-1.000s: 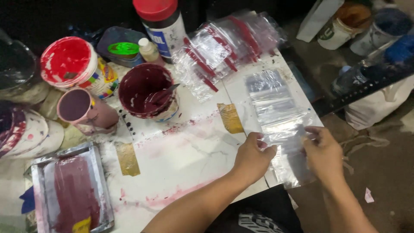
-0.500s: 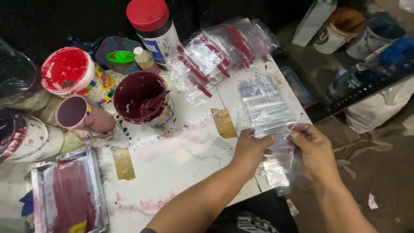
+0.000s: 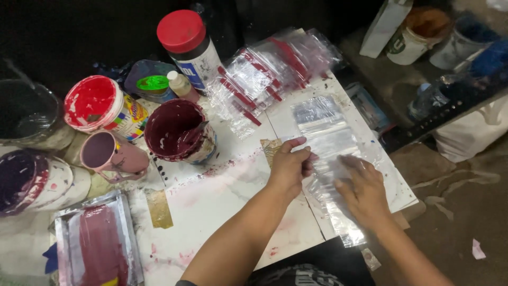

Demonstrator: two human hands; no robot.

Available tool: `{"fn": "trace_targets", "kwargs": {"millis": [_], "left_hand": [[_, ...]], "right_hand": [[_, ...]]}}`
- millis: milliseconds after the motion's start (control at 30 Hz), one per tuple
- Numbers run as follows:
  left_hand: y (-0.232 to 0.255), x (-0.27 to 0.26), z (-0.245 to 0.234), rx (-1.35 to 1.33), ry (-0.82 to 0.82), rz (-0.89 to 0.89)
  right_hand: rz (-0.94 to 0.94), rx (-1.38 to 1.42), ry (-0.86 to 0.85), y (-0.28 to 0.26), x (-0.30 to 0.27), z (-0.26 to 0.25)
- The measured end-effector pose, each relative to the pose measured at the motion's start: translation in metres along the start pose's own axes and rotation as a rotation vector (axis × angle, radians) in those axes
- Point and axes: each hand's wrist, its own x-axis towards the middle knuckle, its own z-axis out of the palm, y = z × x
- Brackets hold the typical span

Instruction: The person spreads red ink evenly across a screen printing frame using a squeegee. They then press a clear plastic sheet onto the inked screen to transfer the ink.

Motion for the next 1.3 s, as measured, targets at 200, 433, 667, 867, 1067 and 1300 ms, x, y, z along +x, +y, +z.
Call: {"fn": "trace_targets", "kwargs": {"millis": [200,433,667,867,1067,1300], "left_hand": [[0.011,0.005,-0.008,0.005,-0.008,0.028],[0.059,-0.021,-0.006,0.128,-0.005,0.148],[0.081,-0.037,0.005,0.087,-0.022,0.229],[0.076,-0.03,0.001,0.011,-0.055,0.243],[0.053,-0.006,0.0,-0.073,-0.103,0.247],[0.02,0.0,-0.001,-0.15,-0.056,0.136]], "right_hand": [[0.054,-0.391,-0.163,-0.029,0.007,-0.002],[0.0,-0.425,-0.226,-0.037,0.026,0.003],[-0.037,-0.437,-0.302,-0.035,0.045,0.013],[-0.086,-0.343,-0.178,-0.018,0.043,0.016],[-0.135,-0.153,0.027,-0.019,0.042,0.013],[0.429,1.169,0.079,-0.058,0.044,-0.011]]}}
